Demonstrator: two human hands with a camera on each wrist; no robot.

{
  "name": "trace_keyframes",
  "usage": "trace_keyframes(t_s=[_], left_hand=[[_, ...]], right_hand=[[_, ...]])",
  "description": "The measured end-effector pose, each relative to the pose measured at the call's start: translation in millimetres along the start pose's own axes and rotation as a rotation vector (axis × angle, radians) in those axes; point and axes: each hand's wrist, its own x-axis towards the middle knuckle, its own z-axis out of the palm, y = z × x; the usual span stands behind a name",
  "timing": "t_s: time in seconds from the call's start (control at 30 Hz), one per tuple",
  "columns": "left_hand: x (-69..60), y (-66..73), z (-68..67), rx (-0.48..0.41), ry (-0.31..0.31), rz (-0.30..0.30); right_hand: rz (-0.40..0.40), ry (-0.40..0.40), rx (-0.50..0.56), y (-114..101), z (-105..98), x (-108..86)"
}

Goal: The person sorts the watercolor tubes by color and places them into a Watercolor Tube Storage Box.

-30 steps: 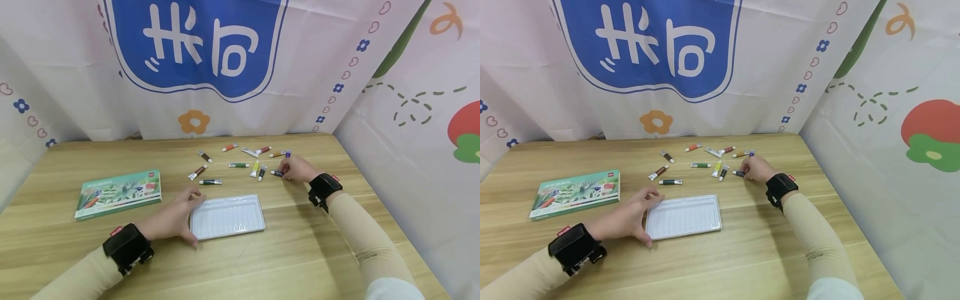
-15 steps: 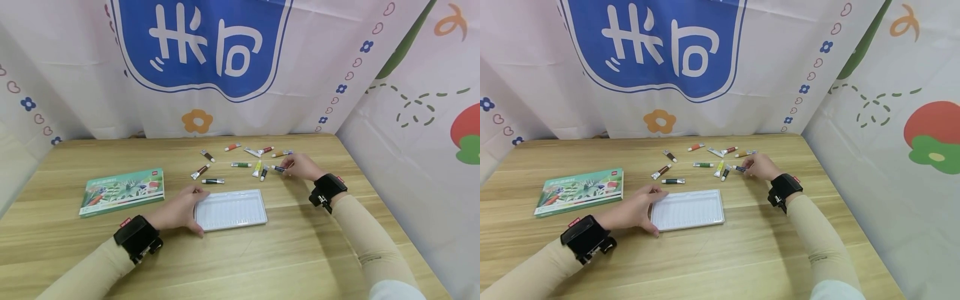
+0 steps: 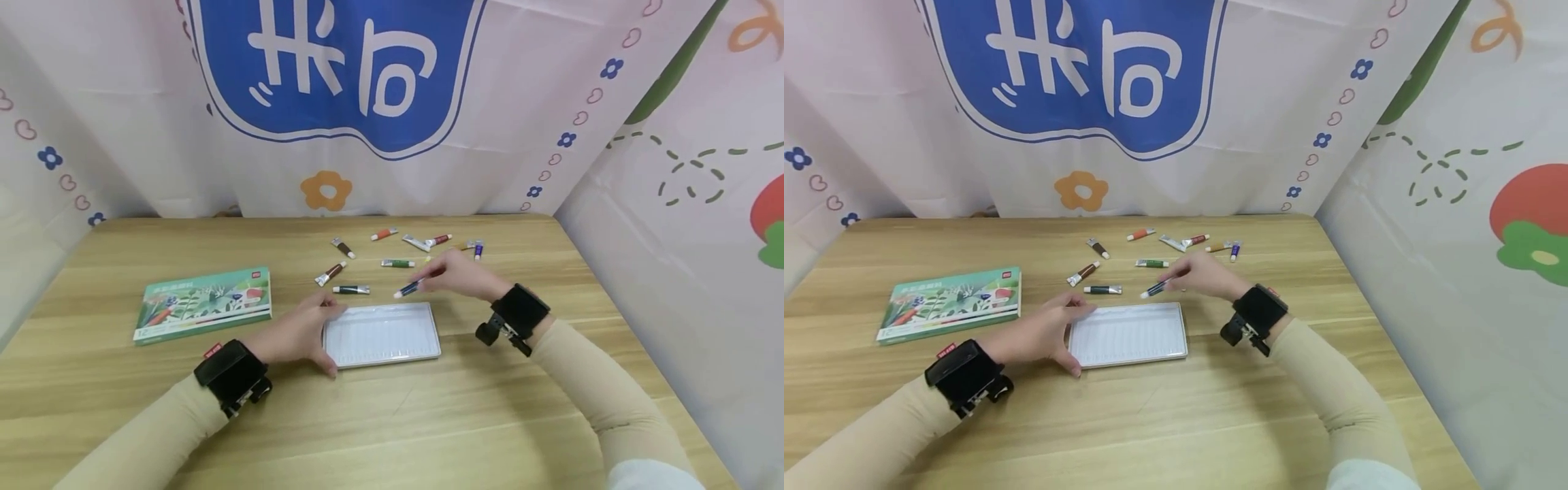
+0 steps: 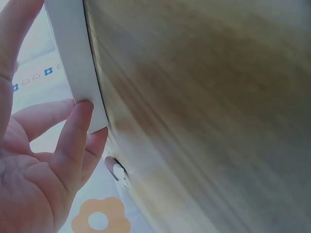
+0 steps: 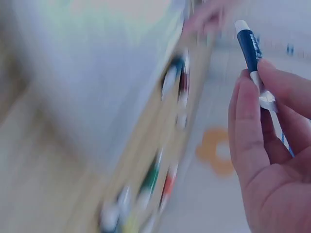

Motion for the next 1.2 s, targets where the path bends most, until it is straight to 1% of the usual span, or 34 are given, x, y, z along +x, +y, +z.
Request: trace_keyframes(t_s=[0.07,0.13,0.2,0.3,0.37,0.43,0.6,0.7,0.8,0.9,1.03,1.1,1.2], left_hand=[[2.1,0.6,-0.6,-0.003,-0.006,-0.005],[3.6,1.6,0.1,-0.003,-0.017,-0.007],[4.8,2.6,2.1,-0.006,-0.028,-0.003],[6.0,4.4,6.0,-0.012,-0.034,0.018],[7.3,5.7,6.9,-0.024,-0.030,0.026],[8.6,6.0,6.6,-0.030,-0.017,0.040],[11.6,9.4,3.2,-0.025,-0.010,0.061],[11.9,12.5,1.9,-0.019,-0.022,0.045],[10.4,12.5,1.4,-0.028,-0.029,0.025],[7.3,10.8,0.6,-0.058,-0.021,0.012],[2.4,7.1,-1.0,-0.072,-0.005,-0.005],[0.6,6.0,-1.8,-0.065,-0.001,-0.017],[0.5,4.8,-1.3,-0.059,-0.003,-0.020]], right_hand=[[-0.037,-0.054,0.013,-17,15,6.5],[-0.043,-0.107,0.022,-30,30,14.5],[-0.023,-0.161,0.020,-39,44,21.7],[0.029,-0.204,-0.024,-44,58,30.0],[0.036,-0.233,-0.054,-47,64,35.3],[0.014,-0.265,-0.077,-50,68,40.9],[-0.033,-0.382,-0.104,-59,75,53.4],[-0.032,-0.419,-0.133,-63,79,58.6],[-0.029,-0.397,-0.150,-67,85,60.8],[-0.021,-0.328,-0.157,-69,92,59.7],[-0.026,-0.220,-0.170,-72,101,56.5],[-0.032,-0.181,-0.165,-73,105,55.1],[-0.037,-0.143,-0.154,-72,110,53.2]])
